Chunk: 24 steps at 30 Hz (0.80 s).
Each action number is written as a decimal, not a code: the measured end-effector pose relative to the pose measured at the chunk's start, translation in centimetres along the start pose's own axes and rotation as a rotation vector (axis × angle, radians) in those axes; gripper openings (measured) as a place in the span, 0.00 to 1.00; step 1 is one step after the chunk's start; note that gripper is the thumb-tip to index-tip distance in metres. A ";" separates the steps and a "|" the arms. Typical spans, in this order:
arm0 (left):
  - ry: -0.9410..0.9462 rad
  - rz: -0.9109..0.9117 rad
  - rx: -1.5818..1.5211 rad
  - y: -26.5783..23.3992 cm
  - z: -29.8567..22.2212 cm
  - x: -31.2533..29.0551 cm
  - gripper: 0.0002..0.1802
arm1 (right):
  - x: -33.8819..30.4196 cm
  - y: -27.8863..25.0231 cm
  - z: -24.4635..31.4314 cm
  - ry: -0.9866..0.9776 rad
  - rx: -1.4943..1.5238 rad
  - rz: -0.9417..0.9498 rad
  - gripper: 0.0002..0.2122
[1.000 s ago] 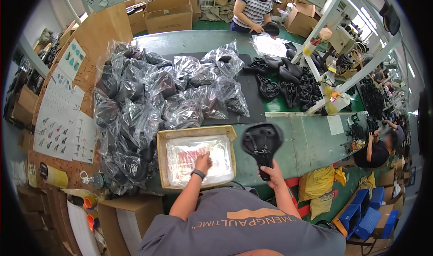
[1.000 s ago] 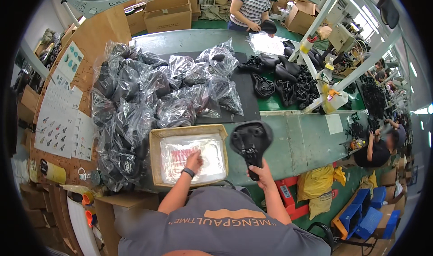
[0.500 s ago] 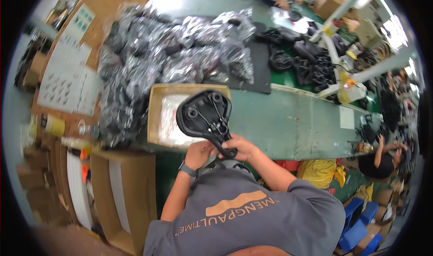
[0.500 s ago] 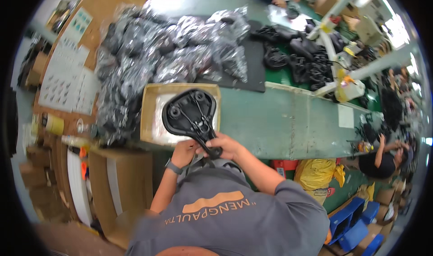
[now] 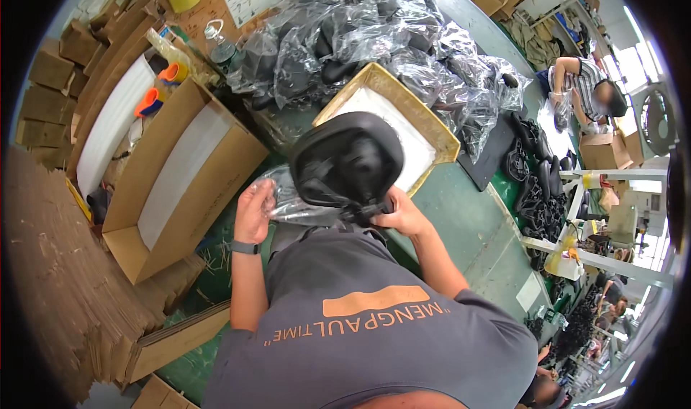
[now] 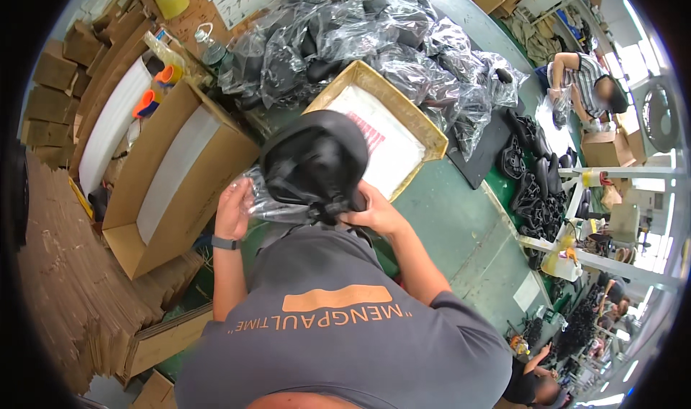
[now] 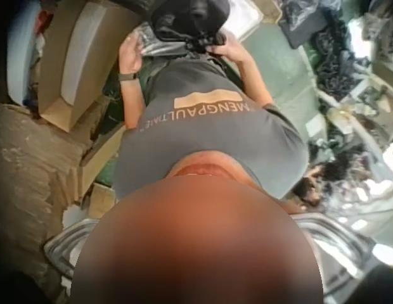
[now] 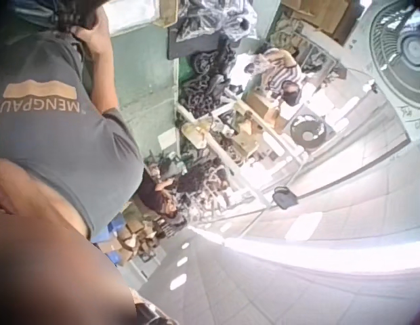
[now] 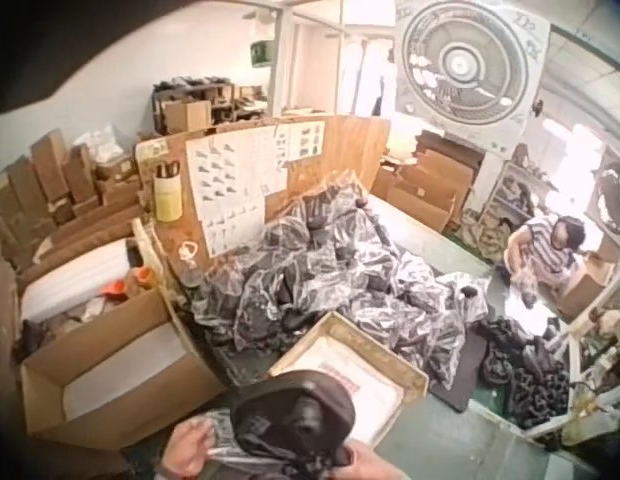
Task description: The recorder unpackages bicycle saddles, inspects them, places them into a cardboard box, and seals the box with tape and a label.
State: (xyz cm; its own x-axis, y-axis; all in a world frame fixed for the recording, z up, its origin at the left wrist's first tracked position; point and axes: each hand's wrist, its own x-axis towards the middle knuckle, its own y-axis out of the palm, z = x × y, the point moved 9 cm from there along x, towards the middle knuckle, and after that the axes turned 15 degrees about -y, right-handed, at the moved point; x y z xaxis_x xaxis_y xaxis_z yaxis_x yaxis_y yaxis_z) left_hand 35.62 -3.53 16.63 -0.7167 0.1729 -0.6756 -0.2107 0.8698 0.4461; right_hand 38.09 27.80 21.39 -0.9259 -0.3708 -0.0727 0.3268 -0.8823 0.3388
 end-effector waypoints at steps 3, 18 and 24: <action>0.361 -0.285 0.056 -1.0 -6.7 -3.4 0.09 | 4.6 4.9 1.4 -0.231 -0.716 0.061 0.49; 0.067 0.167 0.328 -15.6 -10.6 -0.5 0.31 | 20.0 23.9 -3.8 -0.286 -0.576 0.043 0.45; 0.133 0.098 -0.627 -18.1 -12.5 2.7 0.34 | 28.0 24.4 0.6 -0.278 -0.557 0.354 0.16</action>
State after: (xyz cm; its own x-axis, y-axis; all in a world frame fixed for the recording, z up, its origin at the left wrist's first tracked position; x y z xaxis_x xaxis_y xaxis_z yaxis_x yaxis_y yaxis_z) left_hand 29.24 -24.55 14.08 -0.8202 0.1444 -0.5536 -0.4594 0.4106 0.7876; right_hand 19.99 -3.94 28.16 -0.7361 -0.6402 0.2198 0.5962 -0.7669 -0.2373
